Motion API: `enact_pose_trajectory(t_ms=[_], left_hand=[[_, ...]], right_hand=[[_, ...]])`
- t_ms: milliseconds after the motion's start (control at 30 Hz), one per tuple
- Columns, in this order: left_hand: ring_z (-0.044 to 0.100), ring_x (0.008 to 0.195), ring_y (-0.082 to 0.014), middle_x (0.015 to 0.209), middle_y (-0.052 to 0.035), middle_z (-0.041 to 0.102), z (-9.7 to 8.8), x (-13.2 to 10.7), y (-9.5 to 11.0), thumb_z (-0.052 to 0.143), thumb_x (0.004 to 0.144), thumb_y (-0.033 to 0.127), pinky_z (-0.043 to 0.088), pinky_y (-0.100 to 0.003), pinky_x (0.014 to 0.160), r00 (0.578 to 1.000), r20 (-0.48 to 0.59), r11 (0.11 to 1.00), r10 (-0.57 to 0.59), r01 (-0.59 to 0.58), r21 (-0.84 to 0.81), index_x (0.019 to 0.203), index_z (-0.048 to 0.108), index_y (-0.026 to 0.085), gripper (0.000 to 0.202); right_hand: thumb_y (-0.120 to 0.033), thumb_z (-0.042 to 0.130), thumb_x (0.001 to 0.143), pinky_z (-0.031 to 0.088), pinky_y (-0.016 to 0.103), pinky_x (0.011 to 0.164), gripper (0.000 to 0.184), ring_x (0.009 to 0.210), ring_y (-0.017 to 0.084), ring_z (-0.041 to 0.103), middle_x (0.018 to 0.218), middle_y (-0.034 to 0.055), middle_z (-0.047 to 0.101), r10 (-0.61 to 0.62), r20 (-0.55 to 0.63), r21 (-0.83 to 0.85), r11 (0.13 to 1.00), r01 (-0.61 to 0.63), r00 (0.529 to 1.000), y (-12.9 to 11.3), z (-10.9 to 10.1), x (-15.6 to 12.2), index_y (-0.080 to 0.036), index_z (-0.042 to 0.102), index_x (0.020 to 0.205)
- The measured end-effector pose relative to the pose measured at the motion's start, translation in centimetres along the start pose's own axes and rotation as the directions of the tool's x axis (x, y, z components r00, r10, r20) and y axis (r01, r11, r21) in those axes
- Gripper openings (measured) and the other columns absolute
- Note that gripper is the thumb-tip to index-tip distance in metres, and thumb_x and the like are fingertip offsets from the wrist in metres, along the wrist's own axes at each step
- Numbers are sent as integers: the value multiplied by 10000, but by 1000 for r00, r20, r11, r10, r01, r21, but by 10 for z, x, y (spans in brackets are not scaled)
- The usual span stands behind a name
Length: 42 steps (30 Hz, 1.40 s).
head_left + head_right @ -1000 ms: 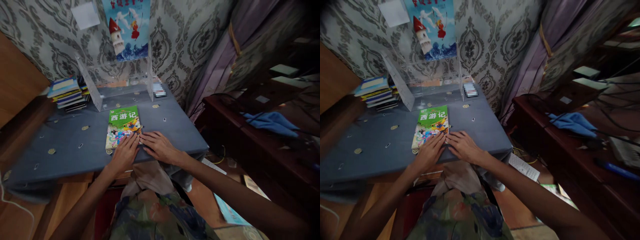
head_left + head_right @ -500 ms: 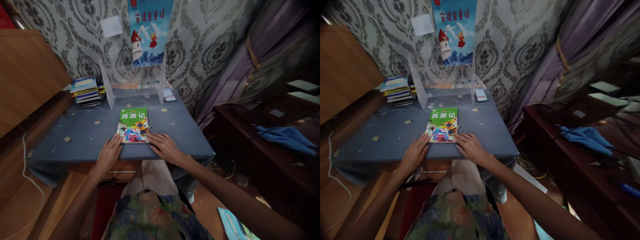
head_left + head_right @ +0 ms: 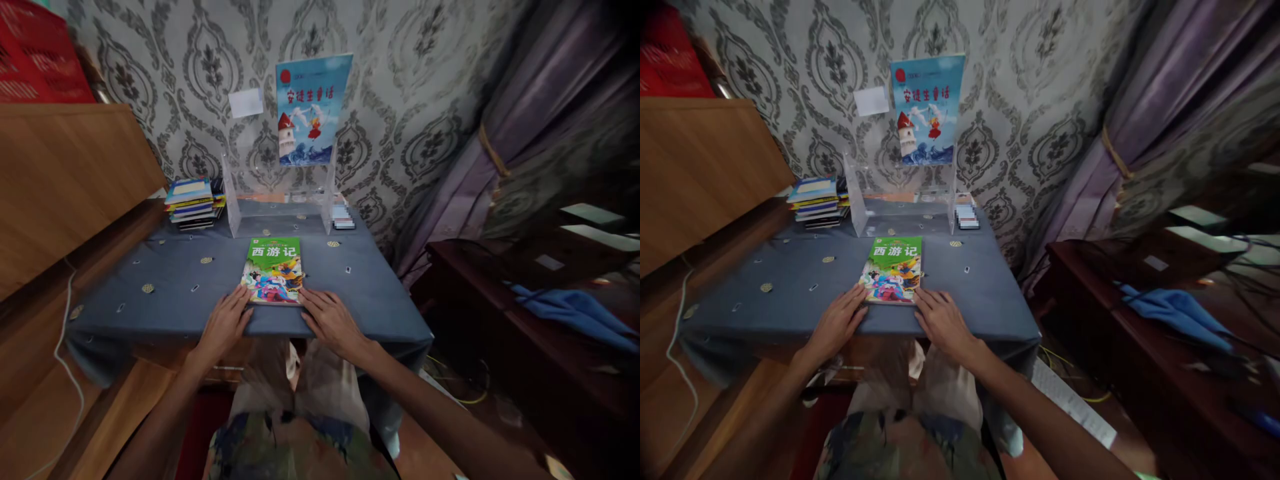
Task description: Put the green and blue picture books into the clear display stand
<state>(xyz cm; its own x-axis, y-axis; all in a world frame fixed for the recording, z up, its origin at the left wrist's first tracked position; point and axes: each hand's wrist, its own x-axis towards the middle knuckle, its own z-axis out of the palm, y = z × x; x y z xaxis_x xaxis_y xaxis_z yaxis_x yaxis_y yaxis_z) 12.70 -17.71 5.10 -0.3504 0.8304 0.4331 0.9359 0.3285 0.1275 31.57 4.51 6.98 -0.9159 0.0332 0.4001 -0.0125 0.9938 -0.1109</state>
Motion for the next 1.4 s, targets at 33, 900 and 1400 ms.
enact_pose_trajectory(t_ms=[33, 900, 1400], left_hand=[[502, 1363, -244, 1449, -149, 545, -2, 2, -1, 431, 1008, 318, 427, -512, 1108, 1000, 13, 1000, -3, 3, 1, 1400, 521, 193, 421], [440, 1403, -279, 1490, -188, 488, 67, 212, -27, 363, 1006, 260, 322, -509, 1148, 955, 281, 993, 91, -108, 46, 1361, 510, 117, 410], [274, 1496, -192, 1592, -77, 354, 44, 164, -3, 283, 1040, 474, 170, -469, 1220, 852, 356, 921, 384, -328, -208, 1530, 344, 241, 546]], right_hand=[[-192, 509, 963, 507, 465, 967, 368, 1204, 274, 620, 1390, 146, 603, 0, -9, 13, 1000, 0, 1000, 1, 1, -1, -149, 590, 1319], [-203, 478, 982, 518, 476, 972, 403, 1208, 259, 625, 1363, 150, 623, -1, -83, 175, 984, 16, 997, 8, -1, -4, -197, 552, 1379], [-261, 538, 963, 416, 507, 1092, 421, 1395, 286, 443, 1479, 154, 514, 45, 91, 188, 980, -62, 995, 5, -2, -1, -164, 523, 1372]])
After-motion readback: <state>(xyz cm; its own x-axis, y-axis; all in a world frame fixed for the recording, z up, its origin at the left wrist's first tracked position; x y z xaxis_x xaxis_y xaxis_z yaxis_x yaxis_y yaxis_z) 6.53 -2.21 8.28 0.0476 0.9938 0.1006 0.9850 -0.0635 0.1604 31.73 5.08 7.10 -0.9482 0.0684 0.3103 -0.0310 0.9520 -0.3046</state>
